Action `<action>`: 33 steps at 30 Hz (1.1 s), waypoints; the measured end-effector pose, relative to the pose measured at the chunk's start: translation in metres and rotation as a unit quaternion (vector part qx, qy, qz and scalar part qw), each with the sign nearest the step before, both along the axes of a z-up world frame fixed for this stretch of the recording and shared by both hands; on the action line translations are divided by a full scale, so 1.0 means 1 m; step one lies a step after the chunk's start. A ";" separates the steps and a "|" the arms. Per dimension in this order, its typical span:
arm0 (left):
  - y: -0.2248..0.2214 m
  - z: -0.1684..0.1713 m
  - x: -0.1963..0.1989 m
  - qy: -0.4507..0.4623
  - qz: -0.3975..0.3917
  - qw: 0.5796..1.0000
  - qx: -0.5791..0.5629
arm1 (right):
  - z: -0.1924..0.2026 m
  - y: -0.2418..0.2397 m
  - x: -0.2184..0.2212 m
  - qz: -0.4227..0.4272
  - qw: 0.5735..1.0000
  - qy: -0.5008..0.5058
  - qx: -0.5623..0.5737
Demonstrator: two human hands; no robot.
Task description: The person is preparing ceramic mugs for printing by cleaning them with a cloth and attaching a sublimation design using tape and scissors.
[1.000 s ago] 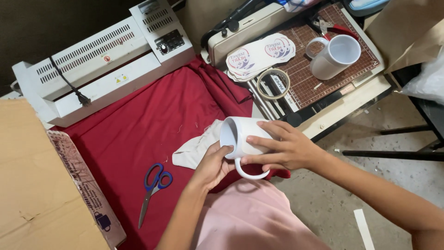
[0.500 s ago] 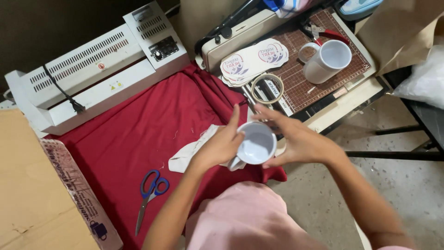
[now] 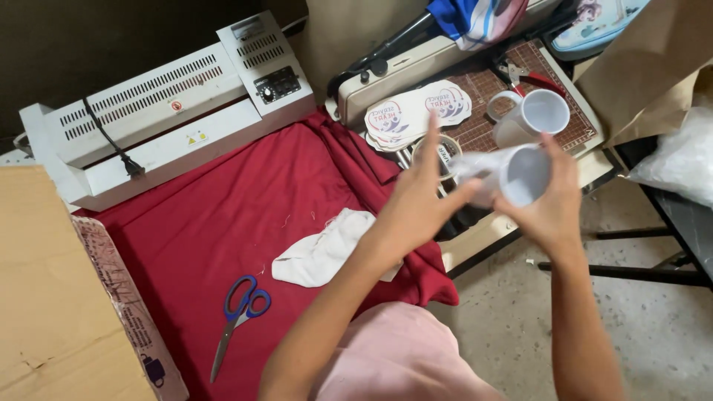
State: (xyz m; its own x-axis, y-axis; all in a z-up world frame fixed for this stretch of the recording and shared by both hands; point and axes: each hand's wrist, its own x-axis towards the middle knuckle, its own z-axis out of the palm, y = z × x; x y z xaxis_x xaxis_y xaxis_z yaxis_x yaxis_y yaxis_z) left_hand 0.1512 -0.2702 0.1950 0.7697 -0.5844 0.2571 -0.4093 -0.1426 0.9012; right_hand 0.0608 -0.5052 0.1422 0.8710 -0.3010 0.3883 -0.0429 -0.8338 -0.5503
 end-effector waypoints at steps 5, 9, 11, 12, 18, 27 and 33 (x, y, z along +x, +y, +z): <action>0.048 -0.027 -0.003 0.023 0.078 0.996 -0.031 | -0.059 -0.060 0.020 -0.118 0.993 -0.020 0.009; 0.097 -0.069 -0.007 0.111 0.166 0.980 0.019 | -0.076 -0.072 0.034 -0.162 0.987 0.008 0.006; 0.113 -0.091 -0.012 0.134 0.190 0.972 0.033 | -0.080 -0.066 0.039 -0.162 0.987 0.015 0.008; 0.121 -0.102 -0.014 0.156 0.211 0.964 0.044 | -0.081 -0.063 0.043 -0.163 0.986 0.019 0.009; 0.143 -0.115 -0.027 0.183 0.251 0.948 0.072 | -0.081 -0.055 0.055 -0.166 0.985 0.042 0.004; 0.158 -0.127 -0.031 0.183 0.272 0.940 0.093 | -0.086 -0.065 0.069 -0.180 0.982 0.052 -0.003; 0.163 -0.141 -0.036 0.225 0.269 0.932 0.094 | -0.089 -0.072 0.069 -0.173 0.984 0.049 -0.017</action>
